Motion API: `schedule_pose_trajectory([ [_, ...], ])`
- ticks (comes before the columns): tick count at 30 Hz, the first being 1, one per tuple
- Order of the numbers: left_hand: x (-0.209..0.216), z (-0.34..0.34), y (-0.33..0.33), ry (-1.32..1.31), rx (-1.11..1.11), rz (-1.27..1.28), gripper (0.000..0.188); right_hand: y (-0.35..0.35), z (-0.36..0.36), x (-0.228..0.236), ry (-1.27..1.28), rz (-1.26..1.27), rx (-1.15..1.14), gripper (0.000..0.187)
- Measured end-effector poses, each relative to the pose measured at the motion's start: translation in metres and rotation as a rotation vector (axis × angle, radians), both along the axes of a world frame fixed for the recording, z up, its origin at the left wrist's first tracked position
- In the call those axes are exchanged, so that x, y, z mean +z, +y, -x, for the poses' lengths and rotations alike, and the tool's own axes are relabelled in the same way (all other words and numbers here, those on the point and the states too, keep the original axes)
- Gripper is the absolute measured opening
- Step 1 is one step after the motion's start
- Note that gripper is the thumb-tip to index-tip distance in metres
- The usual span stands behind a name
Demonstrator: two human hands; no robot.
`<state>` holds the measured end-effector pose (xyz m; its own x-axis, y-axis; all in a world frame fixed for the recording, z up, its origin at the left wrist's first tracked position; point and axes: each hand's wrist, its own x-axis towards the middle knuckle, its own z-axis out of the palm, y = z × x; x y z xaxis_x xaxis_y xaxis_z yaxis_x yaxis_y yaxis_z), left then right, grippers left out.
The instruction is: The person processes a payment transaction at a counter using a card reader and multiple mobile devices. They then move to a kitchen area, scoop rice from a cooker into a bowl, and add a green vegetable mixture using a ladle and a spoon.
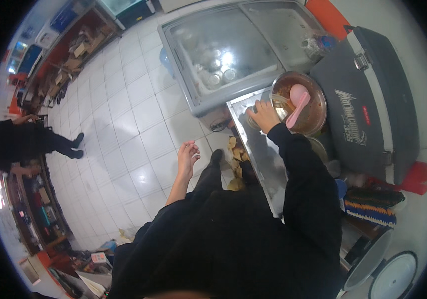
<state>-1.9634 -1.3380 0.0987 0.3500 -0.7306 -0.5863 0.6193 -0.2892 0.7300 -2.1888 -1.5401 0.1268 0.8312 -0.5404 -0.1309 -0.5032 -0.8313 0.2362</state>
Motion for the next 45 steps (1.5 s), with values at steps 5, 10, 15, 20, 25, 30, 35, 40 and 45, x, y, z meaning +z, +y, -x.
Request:
schedule_pose_trajectory([
  [5, -0.010, -0.039, -0.040, 0.006, -0.265, 0.027, 0.027, 0.003, -0.006, 0.019, -0.116, -0.178, -0.149, 0.081],
  [10, 0.027, 0.012, -0.081, 0.205, -0.608, 0.264, 0.053, 0.054, -0.029, 0.089, -0.487, -0.317, -0.312, 0.082],
  [15, 0.014, 0.047, -0.098, 0.558, -0.514, 0.198, 0.064, 0.098, -0.049, 0.112, -0.865, -0.209, -0.440, 0.069],
  [20, 0.053, 0.082, -0.090, 0.650, -0.457, 0.205, 0.060, 0.116, -0.040, 0.100, -0.987, 0.035, -0.552, 0.049],
  [25, 0.058, 0.094, -0.085, 0.550, -0.583, 0.086, 0.058, 0.119, -0.004, 0.112, -1.024, -0.065, -0.423, 0.038],
  [30, 0.050, 0.089, -0.086, 0.894, -0.791, 0.210, 0.060, 0.117, 0.013, 0.128, -0.937, -0.138, -0.217, 0.035],
  [35, 0.076, 0.090, -0.075, 0.880, -0.975, 0.076, 0.060, 0.102, 0.033, 0.161, -0.805, -0.403, 0.227, 0.049],
  [40, 0.098, 0.093, -0.064, 0.834, -1.177, -0.077, 0.059, 0.096, 0.039, 0.196, -0.755, -0.699, 0.364, 0.063],
  [45, 0.084, 0.085, -0.055, 1.104, -1.206, -0.221, 0.059, 0.079, 0.081, 0.109, -1.060, -1.115, -0.184, 0.055],
])
